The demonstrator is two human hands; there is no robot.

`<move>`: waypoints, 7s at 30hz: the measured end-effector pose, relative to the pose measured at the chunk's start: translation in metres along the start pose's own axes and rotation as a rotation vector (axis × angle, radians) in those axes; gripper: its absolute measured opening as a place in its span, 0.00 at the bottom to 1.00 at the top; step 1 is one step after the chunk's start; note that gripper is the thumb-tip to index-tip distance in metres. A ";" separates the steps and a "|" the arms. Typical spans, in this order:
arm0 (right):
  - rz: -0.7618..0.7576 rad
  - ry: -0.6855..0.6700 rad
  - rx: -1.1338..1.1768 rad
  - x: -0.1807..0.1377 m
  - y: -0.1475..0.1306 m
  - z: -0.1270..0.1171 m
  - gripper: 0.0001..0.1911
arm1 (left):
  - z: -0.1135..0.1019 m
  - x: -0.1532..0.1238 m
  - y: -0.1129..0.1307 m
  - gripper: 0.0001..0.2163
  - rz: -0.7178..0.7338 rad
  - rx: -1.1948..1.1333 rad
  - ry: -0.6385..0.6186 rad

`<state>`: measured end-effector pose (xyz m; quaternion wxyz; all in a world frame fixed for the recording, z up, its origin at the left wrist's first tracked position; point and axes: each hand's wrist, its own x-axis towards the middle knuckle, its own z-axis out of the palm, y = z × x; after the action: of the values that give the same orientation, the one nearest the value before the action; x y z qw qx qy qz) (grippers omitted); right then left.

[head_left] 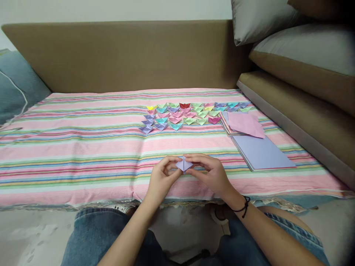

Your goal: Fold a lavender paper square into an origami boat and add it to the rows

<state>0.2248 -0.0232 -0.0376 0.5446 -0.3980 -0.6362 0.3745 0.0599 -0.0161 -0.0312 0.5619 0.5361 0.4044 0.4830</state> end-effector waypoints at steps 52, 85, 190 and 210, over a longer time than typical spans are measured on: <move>0.019 0.057 -0.511 -0.001 0.006 0.017 0.07 | 0.013 -0.005 -0.020 0.05 0.291 0.919 0.175; 0.186 0.085 -0.307 -0.004 0.017 0.007 0.07 | 0.007 -0.003 -0.022 0.12 0.146 0.539 0.129; 0.015 -0.358 -0.686 -0.002 0.007 0.000 0.05 | -0.009 -0.017 -0.016 0.09 0.486 1.191 -0.358; 0.067 -0.330 -0.732 -0.002 0.007 0.007 0.07 | 0.016 -0.009 -0.017 0.09 0.221 1.049 0.011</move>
<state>0.2189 -0.0227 -0.0451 0.2447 -0.5207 -0.7933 0.1994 0.0752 -0.0271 -0.0475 0.1620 0.7818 0.5356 0.2751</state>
